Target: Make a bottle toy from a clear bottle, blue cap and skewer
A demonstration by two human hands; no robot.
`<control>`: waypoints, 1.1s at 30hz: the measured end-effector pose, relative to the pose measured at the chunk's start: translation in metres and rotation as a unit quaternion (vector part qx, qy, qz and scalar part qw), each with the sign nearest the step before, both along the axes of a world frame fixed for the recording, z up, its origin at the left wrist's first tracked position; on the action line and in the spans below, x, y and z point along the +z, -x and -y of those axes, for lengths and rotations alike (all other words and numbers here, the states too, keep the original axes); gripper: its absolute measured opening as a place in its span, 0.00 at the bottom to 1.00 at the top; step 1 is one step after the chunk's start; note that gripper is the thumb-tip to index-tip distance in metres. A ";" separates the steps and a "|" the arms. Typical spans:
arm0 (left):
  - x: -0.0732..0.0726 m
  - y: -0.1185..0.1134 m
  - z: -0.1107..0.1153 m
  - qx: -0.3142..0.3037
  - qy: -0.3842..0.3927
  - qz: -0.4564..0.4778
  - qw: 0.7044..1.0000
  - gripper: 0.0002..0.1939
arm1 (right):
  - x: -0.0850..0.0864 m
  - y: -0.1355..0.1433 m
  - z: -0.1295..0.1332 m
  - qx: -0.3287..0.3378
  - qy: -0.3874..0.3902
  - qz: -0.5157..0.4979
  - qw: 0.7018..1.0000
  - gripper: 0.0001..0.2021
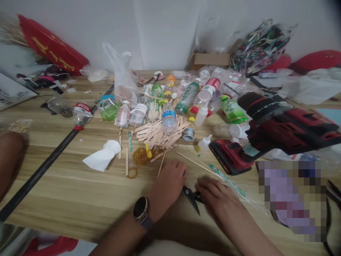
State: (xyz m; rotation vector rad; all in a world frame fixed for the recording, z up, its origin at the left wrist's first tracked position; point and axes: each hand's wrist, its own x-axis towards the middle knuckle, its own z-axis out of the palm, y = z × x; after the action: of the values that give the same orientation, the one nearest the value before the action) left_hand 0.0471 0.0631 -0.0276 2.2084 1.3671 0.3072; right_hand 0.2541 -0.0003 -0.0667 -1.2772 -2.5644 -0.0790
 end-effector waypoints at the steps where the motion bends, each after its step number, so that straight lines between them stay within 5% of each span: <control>1: -0.001 0.001 -0.001 0.003 -0.007 0.001 1.000 0.06 | -0.001 0.000 -0.001 0.005 0.011 0.007 1.000 0.19; 12: -0.015 0.027 -0.023 0.066 -0.034 0.006 0.997 0.05 | 0.009 -0.014 -0.015 0.044 0.053 0.020 0.997 0.21; 21: -0.011 0.028 -0.020 0.051 -0.056 0.024 0.997 0.06 | 0.050 -0.026 0.005 -0.006 0.272 -0.189 0.944 0.09; 27: 0.013 0.037 -0.038 0.135 -0.097 0.044 0.985 0.05 | 0.045 -0.007 0.010 -0.065 0.252 -0.275 0.925 0.10; 33: 0.049 0.031 -0.113 0.228 -0.104 0.066 0.966 0.15 | 0.033 0.014 0.005 -0.084 0.202 -0.345 0.913 0.15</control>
State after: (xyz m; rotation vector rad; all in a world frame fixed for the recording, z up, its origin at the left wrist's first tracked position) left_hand 0.0160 0.1760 0.0214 1.9617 1.8271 0.7786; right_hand 0.2406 -0.0055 -0.0338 -1.3399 -1.9013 0.7665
